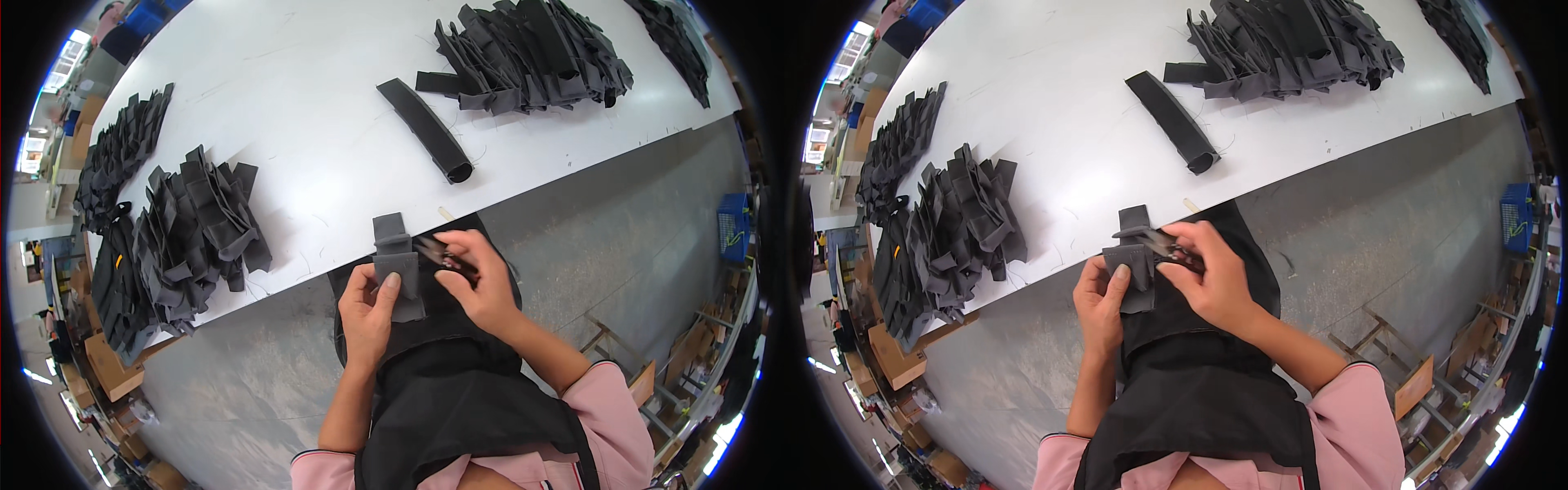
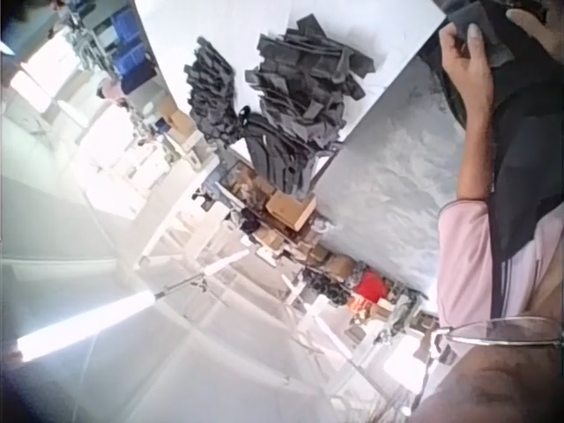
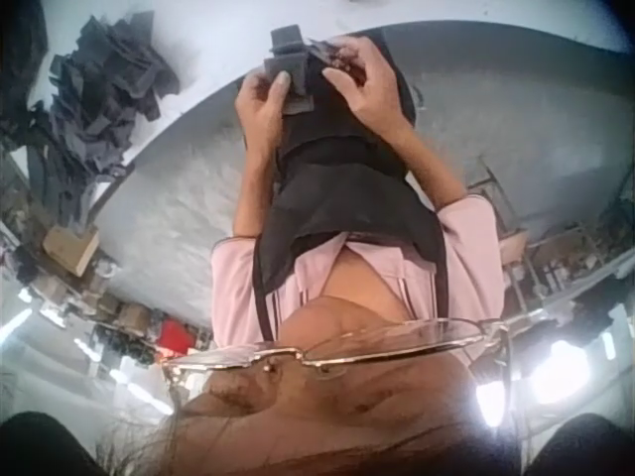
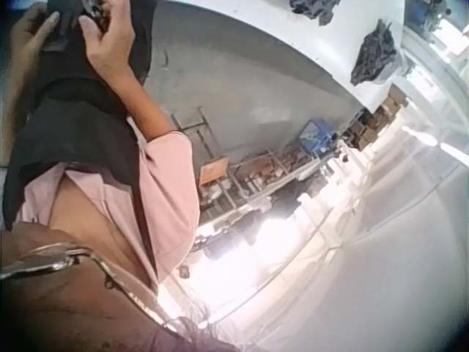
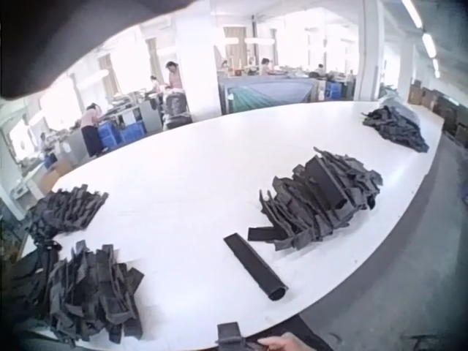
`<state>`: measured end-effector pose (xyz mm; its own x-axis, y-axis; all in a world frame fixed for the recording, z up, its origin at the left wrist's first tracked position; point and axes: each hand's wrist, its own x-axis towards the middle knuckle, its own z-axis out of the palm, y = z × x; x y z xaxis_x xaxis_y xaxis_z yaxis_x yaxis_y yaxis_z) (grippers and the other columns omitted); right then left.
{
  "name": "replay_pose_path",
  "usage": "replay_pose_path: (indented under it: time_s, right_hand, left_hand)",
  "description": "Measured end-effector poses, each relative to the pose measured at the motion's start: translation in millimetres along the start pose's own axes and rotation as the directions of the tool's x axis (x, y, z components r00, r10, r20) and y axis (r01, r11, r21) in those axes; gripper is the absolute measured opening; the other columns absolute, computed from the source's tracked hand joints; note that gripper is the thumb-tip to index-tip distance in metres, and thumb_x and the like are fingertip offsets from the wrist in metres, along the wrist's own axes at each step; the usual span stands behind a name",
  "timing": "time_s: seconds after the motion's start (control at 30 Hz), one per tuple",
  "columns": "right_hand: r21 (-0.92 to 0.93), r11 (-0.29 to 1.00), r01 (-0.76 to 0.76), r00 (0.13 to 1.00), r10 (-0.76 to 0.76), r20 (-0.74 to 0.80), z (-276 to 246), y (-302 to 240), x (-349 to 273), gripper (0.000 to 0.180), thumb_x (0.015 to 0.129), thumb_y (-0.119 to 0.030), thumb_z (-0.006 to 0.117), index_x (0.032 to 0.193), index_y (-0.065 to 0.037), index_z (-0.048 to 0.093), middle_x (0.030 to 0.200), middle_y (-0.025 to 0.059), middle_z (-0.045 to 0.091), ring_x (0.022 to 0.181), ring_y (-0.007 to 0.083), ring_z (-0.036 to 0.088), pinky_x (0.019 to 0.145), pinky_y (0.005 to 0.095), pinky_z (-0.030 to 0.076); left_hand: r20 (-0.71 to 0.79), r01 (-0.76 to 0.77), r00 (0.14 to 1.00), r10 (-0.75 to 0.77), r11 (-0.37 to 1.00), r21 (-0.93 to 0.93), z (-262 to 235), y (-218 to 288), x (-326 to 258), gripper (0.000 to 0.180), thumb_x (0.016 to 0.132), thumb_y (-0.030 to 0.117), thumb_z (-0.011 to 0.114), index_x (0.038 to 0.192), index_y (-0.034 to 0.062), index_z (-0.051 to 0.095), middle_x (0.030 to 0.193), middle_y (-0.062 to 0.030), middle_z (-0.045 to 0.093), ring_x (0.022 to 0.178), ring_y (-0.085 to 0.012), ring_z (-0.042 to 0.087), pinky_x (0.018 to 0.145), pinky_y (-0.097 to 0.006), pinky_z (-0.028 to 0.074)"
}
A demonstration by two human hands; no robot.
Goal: Trim loose threads and inspect fabric strips using small scissors at a manufacturing station.
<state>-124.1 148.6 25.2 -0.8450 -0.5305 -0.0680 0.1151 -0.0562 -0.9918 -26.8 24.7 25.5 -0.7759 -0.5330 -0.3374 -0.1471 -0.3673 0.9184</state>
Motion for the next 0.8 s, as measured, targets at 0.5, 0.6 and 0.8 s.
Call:
replay_pose_path:
  time_s: [0.5,0.6,0.8]
  right_hand:
    - [-0.677,0.537,0.503,0.846,-0.464,0.262,-17,-1,2,0.033,0.068,-0.004,0.073,0.099,-0.006,0.065,0.079,0.0065,0.058,0.062,0.0223,0.055,0.054,0.0307,0.044]
    - [-0.675,0.58,0.456,0.875,-0.431,0.221,-17,4,-4,0.032,0.068,-0.001,0.072,0.099,-0.005,0.066,0.079,0.0071,0.058,0.061,0.0214,0.054,0.053,0.0293,0.043]
    - [-0.644,0.628,0.437,0.892,-0.396,0.22,-12,2,3,0.03,0.069,-0.003,0.07,0.099,-0.006,0.065,0.078,0.004,0.055,0.06,0.0183,0.055,0.052,0.0275,0.042]
  left_hand:
    - [-0.027,0.022,0.999,-0.022,0.999,-0.029,7,1,1,0.016,0.087,0.01,0.064,0.098,-0.0006,0.058,0.087,0.0003,0.06,0.078,-0.0039,0.051,0.071,-0.019,0.041]
    - [-0.028,0.031,0.999,-0.032,0.999,-0.025,5,-1,1,0.016,0.087,0.01,0.064,0.098,-0.0008,0.058,0.087,0.0001,0.06,0.078,-0.0039,0.052,0.071,-0.019,0.042]
    - [-0.01,0.047,0.999,-0.047,0.999,-0.013,3,-4,0,0.016,0.087,0.009,0.065,0.097,-0.0008,0.058,0.086,0.001,0.061,0.077,-0.0029,0.052,0.069,-0.018,0.041]
